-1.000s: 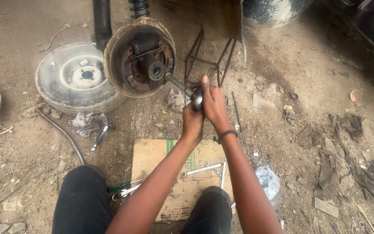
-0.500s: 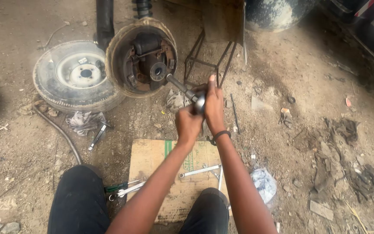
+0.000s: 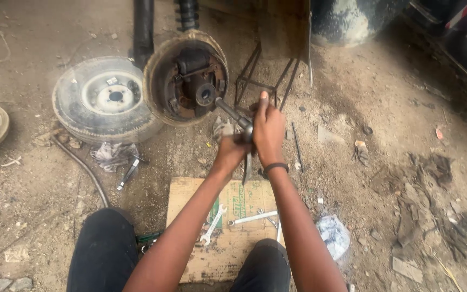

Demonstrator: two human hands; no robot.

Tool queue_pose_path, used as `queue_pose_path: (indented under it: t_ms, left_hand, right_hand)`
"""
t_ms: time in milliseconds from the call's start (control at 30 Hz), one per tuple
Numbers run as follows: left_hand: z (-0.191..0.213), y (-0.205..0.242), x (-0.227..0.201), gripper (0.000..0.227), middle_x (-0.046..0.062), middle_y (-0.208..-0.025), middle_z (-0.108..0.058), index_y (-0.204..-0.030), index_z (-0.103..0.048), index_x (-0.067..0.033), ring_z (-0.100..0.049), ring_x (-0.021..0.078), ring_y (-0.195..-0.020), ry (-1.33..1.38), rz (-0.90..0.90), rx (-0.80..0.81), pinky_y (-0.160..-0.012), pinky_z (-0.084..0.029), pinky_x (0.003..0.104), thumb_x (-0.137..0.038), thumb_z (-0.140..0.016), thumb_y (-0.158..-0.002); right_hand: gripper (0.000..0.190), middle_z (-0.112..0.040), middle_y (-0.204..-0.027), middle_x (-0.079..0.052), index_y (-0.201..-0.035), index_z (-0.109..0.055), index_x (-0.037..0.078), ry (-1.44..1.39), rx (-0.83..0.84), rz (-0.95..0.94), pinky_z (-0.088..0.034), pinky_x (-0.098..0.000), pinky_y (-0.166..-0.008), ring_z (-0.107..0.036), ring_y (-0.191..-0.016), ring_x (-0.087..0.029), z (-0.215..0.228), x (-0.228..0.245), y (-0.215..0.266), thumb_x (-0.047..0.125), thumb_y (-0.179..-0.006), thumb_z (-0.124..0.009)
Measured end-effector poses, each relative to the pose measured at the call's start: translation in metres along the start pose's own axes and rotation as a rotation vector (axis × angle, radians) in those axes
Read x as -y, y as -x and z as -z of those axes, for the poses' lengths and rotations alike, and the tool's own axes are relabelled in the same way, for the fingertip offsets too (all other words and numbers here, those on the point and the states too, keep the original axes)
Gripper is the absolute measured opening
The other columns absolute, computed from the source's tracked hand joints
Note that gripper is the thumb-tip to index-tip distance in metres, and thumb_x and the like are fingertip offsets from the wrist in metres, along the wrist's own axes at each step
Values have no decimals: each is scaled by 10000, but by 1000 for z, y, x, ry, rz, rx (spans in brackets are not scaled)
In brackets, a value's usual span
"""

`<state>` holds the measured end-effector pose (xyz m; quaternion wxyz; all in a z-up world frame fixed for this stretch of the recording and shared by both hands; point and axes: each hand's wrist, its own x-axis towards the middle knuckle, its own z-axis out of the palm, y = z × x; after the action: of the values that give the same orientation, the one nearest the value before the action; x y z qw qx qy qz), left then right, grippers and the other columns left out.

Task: The person disassembles a scooter's wheel hub assembly by loosening bolts with a socket wrench and a spanner. After detaching the components, they wipe the metal parts with a cloth and set them on a cardboard sheet.

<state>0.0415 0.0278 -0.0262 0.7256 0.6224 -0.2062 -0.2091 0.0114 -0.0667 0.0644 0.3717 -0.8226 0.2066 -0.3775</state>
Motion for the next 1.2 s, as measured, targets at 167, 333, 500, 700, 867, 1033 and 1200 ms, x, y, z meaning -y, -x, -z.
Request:
queue_pose_path:
  t_ms: [167, 333, 500, 700, 867, 1033, 1200]
  left_hand:
    - [6, 44, 19, 320, 106, -910, -732, -993, -704, 10, -678, 182, -883, -50, 239, 252, -843, -540, 313, -306, -679, -959]
    - [19, 66, 36, 269, 142, -996, -707, -1069, -658, -8, -656, 190, -927, -127, 55, 302, -885, -532, 383, -200, -714, -890]
    - [54, 109, -55, 231, 143, -871, -641, -1069, -632, 27, -626, 220, -800, -696, -112, 155, -719, -521, 410, -114, -710, -903]
    - [68, 86, -23, 233, 86, -709, -644, -1031, -622, -5, -590, 174, -598, -218, 227, 309, -556, -484, 380, -212, -652, -931]
    - [64, 117, 9, 364, 100, -699, -601, -1008, -674, -7, -533, 170, -617, -403, 97, 207, -578, -438, 364, -351, -555, -1017]
    - [56, 131, -22, 381, 124, -677, -640, -1024, -664, -24, -590, 221, -611, -520, 86, 81, -602, -460, 390, -361, -488, -1005]
    - [74, 128, -21, 417, 128, -672, -617, -853, -685, 31, -587, 210, -638, -524, -32, 67, -634, -457, 360, -337, -562, -1005]
  right_hand:
    - [659, -680, -649, -175, -772, -773, 22, 263, 83, 31, -524, -462, -591, -666, -608, -335, -30, 8, -6, 556, -1020, -479]
    - [421, -675, -624, -98, -825, -797, 96, 264, 146, 22, -524, -395, -560, -633, -529, -226, -21, 23, -12, 472, -925, -635]
    - [264, -705, -699, -77, -863, -738, -46, -497, 204, -274, -479, -326, -539, -627, -569, -143, -33, 4, -39, 207, -933, -719]
    - [265, -743, -731, -102, -899, -746, -40, -320, 42, -263, -520, -266, -568, -682, -600, -133, -24, 14, -22, 198, -982, -665]
    - [166, -744, -746, -87, -900, -725, 23, -379, -40, -276, -556, -302, -561, -683, -601, -144, -28, -4, -25, 156, -958, -643]
    - [221, -752, -737, -44, -908, -731, 122, -360, 0, -31, -604, -309, -571, -721, -594, -135, -12, 28, -13, 307, -966, -627]
    - [385, -680, -727, -85, -795, -727, 104, 146, 184, 996, -501, -371, -566, -621, -625, -216, -2, 13, -7, 355, -1012, -531]
